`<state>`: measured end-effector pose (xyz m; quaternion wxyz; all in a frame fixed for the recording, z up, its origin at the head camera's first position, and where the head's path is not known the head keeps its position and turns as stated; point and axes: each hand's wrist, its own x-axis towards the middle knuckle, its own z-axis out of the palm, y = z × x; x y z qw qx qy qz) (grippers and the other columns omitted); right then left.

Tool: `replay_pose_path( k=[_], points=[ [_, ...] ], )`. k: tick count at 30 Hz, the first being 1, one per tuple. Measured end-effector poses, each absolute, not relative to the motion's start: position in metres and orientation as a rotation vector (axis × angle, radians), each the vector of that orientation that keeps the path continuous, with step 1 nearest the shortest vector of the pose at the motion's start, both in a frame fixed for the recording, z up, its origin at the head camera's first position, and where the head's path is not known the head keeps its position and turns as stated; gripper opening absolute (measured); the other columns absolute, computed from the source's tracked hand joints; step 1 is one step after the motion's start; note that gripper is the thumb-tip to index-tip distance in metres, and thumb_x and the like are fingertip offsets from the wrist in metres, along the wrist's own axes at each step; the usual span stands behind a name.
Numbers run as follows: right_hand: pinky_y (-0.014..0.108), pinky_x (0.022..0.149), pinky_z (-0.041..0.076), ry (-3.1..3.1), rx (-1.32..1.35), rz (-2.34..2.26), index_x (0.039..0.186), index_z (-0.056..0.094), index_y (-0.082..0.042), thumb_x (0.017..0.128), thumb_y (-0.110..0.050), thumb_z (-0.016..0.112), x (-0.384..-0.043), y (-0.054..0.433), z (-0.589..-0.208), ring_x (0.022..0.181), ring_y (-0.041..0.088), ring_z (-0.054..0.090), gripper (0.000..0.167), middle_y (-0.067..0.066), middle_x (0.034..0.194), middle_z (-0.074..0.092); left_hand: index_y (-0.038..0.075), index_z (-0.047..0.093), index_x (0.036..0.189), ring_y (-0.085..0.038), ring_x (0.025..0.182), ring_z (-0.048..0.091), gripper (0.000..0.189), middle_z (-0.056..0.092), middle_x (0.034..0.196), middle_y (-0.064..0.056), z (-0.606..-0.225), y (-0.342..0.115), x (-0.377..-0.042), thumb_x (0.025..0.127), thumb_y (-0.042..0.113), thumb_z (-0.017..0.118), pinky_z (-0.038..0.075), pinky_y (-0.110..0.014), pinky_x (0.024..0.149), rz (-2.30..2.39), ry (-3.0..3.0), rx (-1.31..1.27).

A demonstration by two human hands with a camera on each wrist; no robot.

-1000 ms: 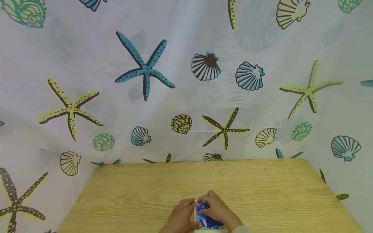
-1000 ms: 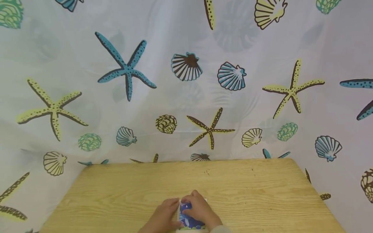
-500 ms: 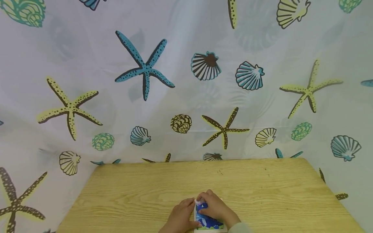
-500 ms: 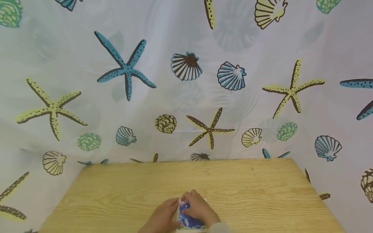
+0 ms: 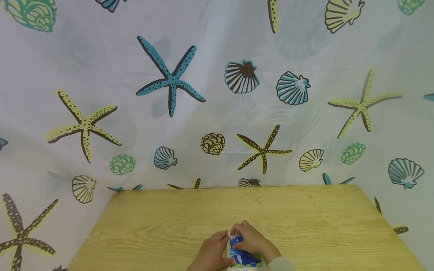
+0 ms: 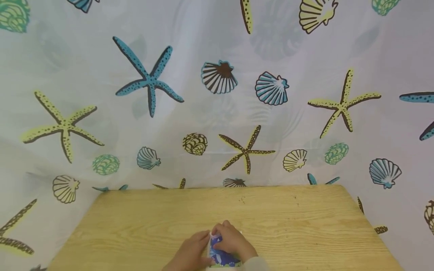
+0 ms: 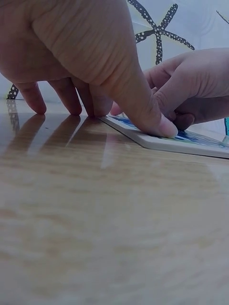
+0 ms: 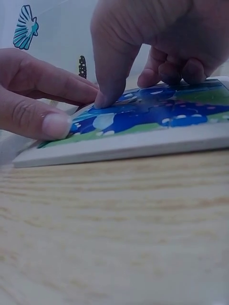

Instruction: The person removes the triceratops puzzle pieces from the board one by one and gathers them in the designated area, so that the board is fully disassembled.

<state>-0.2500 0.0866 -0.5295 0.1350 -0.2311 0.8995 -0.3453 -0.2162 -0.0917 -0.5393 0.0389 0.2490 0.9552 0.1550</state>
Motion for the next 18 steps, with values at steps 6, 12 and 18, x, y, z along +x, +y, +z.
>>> replay_pose_path(
  k=[6,12,18],
  points=[
    [0.043,0.081,0.051,2.608,-0.680,-1.024,0.104,0.057,-0.016,0.082,-0.015,0.073,-0.249,0.086,-0.530,0.090,0.019,0.053,0.027,0.002,0.100,0.046,-0.003,0.054,0.131,-0.030,0.125,0.047,0.081,0.050,0.137,-0.013,-0.536,-0.091,-0.215,0.072,0.048,0.077,0.046,-0.050,0.093,0.466,2.940,0.761],
    [0.047,0.083,0.050,2.627,-0.704,-1.079,0.103,0.053,-0.017,0.082,-0.012,0.071,-0.247,0.086,-0.535,0.095,0.024,0.058,0.028,0.002,0.105,0.053,-0.002,0.054,0.131,-0.030,0.125,0.047,0.080,0.050,0.137,-0.013,-0.536,-0.091,-0.215,0.073,0.047,0.077,0.045,-0.051,0.094,0.467,2.927,0.745],
    [0.043,0.080,0.050,2.590,-0.609,-1.286,0.100,0.058,-0.014,0.088,-0.008,0.064,-0.244,0.086,-0.541,0.092,0.022,0.059,0.015,0.000,0.100,0.062,-0.002,0.054,0.131,-0.030,0.125,0.047,0.079,0.050,0.137,-0.013,-0.537,-0.093,-0.215,0.074,0.047,0.076,0.046,-0.050,0.093,0.476,2.916,0.755]
  ],
)
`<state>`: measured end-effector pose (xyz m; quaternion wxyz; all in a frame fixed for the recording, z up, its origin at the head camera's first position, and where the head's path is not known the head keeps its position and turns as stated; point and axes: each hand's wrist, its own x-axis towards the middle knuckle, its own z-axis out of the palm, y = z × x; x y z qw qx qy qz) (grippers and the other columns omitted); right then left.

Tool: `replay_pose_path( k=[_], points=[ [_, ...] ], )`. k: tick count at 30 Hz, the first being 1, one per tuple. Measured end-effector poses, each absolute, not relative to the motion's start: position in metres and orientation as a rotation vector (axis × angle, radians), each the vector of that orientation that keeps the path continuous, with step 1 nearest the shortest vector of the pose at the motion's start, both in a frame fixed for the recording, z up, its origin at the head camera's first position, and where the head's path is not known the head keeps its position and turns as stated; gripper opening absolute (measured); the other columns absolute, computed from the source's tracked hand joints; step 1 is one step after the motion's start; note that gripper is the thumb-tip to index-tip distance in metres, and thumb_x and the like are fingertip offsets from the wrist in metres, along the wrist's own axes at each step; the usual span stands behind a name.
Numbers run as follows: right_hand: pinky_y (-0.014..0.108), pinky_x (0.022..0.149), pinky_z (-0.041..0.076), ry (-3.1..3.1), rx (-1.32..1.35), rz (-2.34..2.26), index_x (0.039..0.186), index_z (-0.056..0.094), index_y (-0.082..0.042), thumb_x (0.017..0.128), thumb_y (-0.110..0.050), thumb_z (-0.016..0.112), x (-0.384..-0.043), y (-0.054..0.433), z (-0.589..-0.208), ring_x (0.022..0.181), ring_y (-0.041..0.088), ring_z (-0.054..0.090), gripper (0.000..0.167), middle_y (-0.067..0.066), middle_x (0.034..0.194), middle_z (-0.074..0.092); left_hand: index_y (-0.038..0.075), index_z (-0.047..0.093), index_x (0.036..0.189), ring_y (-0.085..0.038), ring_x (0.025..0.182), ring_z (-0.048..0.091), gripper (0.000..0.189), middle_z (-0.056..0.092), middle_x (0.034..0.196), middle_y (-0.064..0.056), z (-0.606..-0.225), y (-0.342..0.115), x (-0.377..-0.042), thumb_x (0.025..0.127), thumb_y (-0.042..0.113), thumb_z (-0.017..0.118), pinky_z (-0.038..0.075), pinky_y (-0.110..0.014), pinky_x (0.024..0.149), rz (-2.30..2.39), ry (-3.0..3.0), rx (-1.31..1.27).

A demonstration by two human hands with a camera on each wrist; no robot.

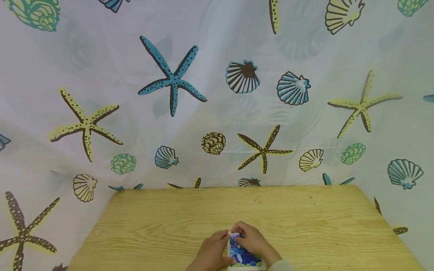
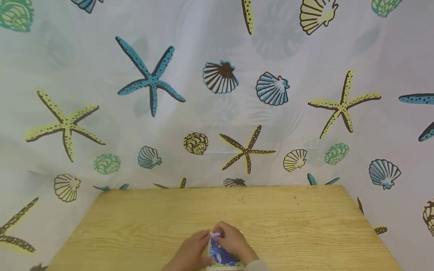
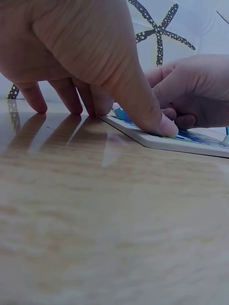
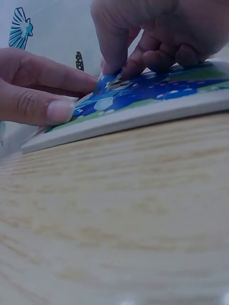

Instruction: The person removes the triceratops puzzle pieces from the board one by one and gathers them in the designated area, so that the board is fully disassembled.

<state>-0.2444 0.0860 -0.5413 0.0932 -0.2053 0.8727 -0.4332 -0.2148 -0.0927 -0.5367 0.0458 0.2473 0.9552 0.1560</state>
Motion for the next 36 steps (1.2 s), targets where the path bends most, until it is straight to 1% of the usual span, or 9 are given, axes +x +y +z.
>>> replay_pose_path(
  k=[5,10,14,17,20,24,30,33,36],
  points=[
    [0.035,0.074,0.049,2.522,-0.532,-1.443,0.099,0.062,-0.008,0.090,-0.007,0.061,-0.244,0.087,-0.546,0.084,0.016,0.056,0.009,0.001,0.093,0.062,-0.002,0.054,0.131,-0.031,0.124,0.047,0.079,0.050,0.137,-0.013,-0.537,-0.092,-0.215,0.074,0.047,0.076,0.046,-0.051,0.093,0.487,2.900,0.755],
    [0.029,0.072,0.050,2.482,-0.429,-1.554,0.096,0.066,-0.005,0.090,-0.006,0.060,-0.245,0.090,-0.551,0.081,0.013,0.057,0.008,0.001,0.091,0.064,-0.002,0.052,0.133,-0.031,0.126,0.045,0.080,0.048,0.139,-0.013,-0.541,-0.091,-0.215,0.075,0.048,0.075,0.044,-0.051,0.095,0.479,2.860,0.712],
    [0.027,0.069,0.048,2.418,-0.337,-1.671,0.098,0.067,-0.003,0.091,-0.009,0.061,-0.248,0.099,-0.551,0.077,0.013,0.055,0.011,0.002,0.089,0.064,-0.003,0.051,0.134,-0.030,0.127,0.045,0.082,0.047,0.140,-0.012,-0.542,-0.089,-0.216,0.075,0.049,0.074,0.043,-0.050,0.098,0.485,2.846,0.673],
    [0.026,0.069,0.050,2.344,-0.276,-1.774,0.101,0.067,0.000,0.091,-0.012,0.061,-0.251,0.109,-0.551,0.078,0.012,0.055,0.016,0.002,0.089,0.064,-0.002,0.051,0.134,-0.031,0.127,0.045,0.083,0.048,0.140,-0.012,-0.543,-0.088,-0.217,0.074,0.051,0.075,0.042,-0.050,0.099,0.496,2.844,0.651],
    [0.023,0.063,0.049,2.295,-0.205,-1.834,0.103,0.065,0.004,0.092,-0.011,0.060,-0.252,0.120,-0.545,0.074,0.012,0.053,0.019,0.001,0.085,0.063,-0.002,0.051,0.133,-0.031,0.127,0.045,0.083,0.048,0.139,-0.012,-0.543,-0.088,-0.218,0.074,0.051,0.075,0.041,-0.050,0.100,0.500,2.852,0.648],
    [0.020,0.055,0.042,2.311,-0.129,-1.841,0.103,0.065,0.004,0.093,-0.011,0.060,-0.253,0.138,-0.541,0.067,0.011,0.049,0.019,-0.001,0.081,0.062,-0.002,0.052,0.132,-0.030,0.127,0.045,0.083,0.049,0.138,-0.013,-0.543,-0.088,-0.219,0.073,0.051,0.075,0.041,-0.049,0.101,0.494,2.872,0.671],
    [0.019,0.051,0.040,2.363,-0.030,-1.856,0.103,0.065,0.004,0.091,-0.010,0.061,-0.255,0.161,-0.543,0.064,0.011,0.048,0.019,0.000,0.081,0.062,-0.002,0.052,0.133,-0.030,0.127,0.044,0.083,0.049,0.139,-0.012,-0.542,-0.089,-0.220,0.074,0.051,0.075,0.041,-0.049,0.100,0.485,2.866,0.673],
    [0.018,0.046,0.035,2.388,0.006,-1.861,0.102,0.065,0.004,0.091,-0.007,0.061,-0.255,0.169,-0.541,0.058,0.011,0.044,0.016,0.000,0.078,0.061,-0.002,0.051,0.133,-0.031,0.127,0.044,0.083,0.048,0.139,-0.012,-0.540,-0.089,-0.220,0.074,0.050,0.075,0.040,-0.050,0.101,0.506,2.854,0.658],
    [0.018,0.045,0.034,2.412,0.049,-1.853,0.100,0.067,0.003,0.090,-0.006,0.061,-0.255,0.176,-0.539,0.055,0.010,0.042,0.014,-0.001,0.076,0.061,-0.002,0.051,0.133,-0.031,0.127,0.044,0.083,0.048,0.139,-0.013,-0.539,-0.090,-0.219,0.074,0.050,0.075,0.040,-0.050,0.101,0.518,2.856,0.657]
  ],
)
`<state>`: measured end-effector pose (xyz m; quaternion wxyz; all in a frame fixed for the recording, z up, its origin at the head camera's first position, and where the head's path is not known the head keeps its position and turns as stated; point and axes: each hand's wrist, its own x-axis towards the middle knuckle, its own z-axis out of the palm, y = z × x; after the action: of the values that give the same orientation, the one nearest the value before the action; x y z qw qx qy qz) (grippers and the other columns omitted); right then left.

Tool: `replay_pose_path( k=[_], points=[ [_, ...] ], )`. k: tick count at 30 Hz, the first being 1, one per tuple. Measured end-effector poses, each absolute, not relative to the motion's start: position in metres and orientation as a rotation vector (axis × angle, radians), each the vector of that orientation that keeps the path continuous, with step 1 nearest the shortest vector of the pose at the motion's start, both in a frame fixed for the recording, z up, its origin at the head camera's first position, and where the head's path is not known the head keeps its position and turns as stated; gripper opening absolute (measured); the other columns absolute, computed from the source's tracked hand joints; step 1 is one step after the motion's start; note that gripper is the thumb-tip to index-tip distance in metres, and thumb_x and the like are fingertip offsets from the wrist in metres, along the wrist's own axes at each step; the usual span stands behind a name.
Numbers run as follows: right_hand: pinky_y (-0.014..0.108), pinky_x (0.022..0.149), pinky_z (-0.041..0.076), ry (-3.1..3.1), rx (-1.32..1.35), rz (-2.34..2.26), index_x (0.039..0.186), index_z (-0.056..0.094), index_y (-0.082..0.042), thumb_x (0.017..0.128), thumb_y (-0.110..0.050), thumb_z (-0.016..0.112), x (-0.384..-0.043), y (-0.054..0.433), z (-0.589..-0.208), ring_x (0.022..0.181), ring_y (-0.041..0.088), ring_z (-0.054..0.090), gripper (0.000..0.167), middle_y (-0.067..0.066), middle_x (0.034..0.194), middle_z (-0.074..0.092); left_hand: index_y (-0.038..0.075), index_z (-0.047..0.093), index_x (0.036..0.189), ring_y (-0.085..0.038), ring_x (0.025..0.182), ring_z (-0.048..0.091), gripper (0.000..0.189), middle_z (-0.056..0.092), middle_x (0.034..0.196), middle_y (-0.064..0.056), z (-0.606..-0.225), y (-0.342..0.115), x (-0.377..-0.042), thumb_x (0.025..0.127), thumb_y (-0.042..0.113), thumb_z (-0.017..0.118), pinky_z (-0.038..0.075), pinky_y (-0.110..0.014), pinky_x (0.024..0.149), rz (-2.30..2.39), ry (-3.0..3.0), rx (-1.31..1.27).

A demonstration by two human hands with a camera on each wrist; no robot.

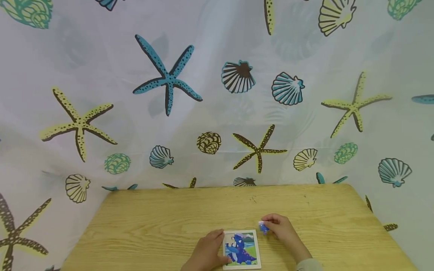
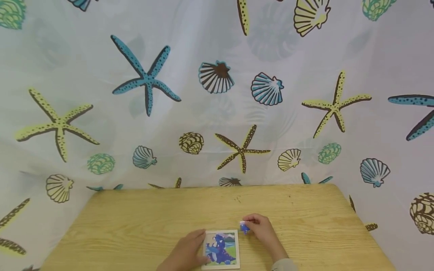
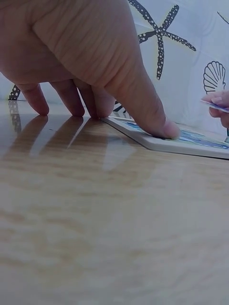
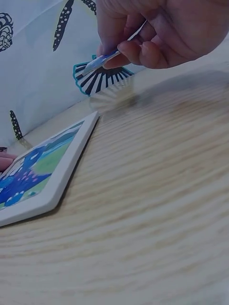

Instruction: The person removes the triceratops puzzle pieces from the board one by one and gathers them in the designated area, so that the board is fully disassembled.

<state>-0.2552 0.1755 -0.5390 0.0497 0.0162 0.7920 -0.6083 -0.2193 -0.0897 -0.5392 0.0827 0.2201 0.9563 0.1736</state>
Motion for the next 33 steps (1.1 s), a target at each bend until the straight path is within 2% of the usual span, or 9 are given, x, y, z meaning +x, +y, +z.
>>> replay_pose_path(
  k=[11,23,30,33],
  points=[
    [0.019,0.052,0.043,2.480,0.164,-1.784,0.096,0.068,0.001,0.087,-0.004,0.064,-0.254,0.195,-0.546,0.067,0.011,0.052,0.011,0.002,0.083,0.065,-0.001,0.050,0.134,-0.030,0.129,0.043,0.084,0.047,0.140,-0.012,-0.540,-0.092,-0.221,0.074,0.051,0.074,0.039,-0.050,0.102,0.513,2.848,0.616],
    [0.019,0.049,0.040,2.534,0.195,-1.724,0.094,0.069,0.000,0.087,-0.004,0.064,-0.248,0.207,-0.552,0.062,0.011,0.047,0.009,0.001,0.079,0.064,-0.002,0.049,0.135,-0.031,0.129,0.042,0.084,0.046,0.141,-0.013,-0.544,-0.091,-0.222,0.074,0.050,0.075,0.039,-0.049,0.102,0.555,2.835,0.638],
    [0.026,0.072,0.050,2.670,0.076,-1.589,0.088,0.069,-0.004,0.084,-0.003,0.067,-0.247,0.206,-0.556,0.079,0.011,0.058,0.005,0.001,0.085,0.067,-0.001,0.049,0.136,-0.031,0.130,0.042,0.084,0.046,0.141,-0.013,-0.541,-0.091,-0.220,0.074,0.050,0.075,0.038,-0.049,0.103,0.573,2.829,0.641],
    [0.027,0.071,0.050,2.755,0.036,-1.500,0.086,0.069,-0.007,0.082,-0.005,0.070,-0.246,0.205,-0.558,0.079,0.011,0.059,0.005,-0.001,0.084,0.066,-0.002,0.049,0.136,-0.031,0.130,0.042,0.084,0.046,0.141,-0.013,-0.540,-0.091,-0.219,0.074,0.050,0.075,0.038,-0.050,0.103,0.574,2.827,0.647]
  ],
)
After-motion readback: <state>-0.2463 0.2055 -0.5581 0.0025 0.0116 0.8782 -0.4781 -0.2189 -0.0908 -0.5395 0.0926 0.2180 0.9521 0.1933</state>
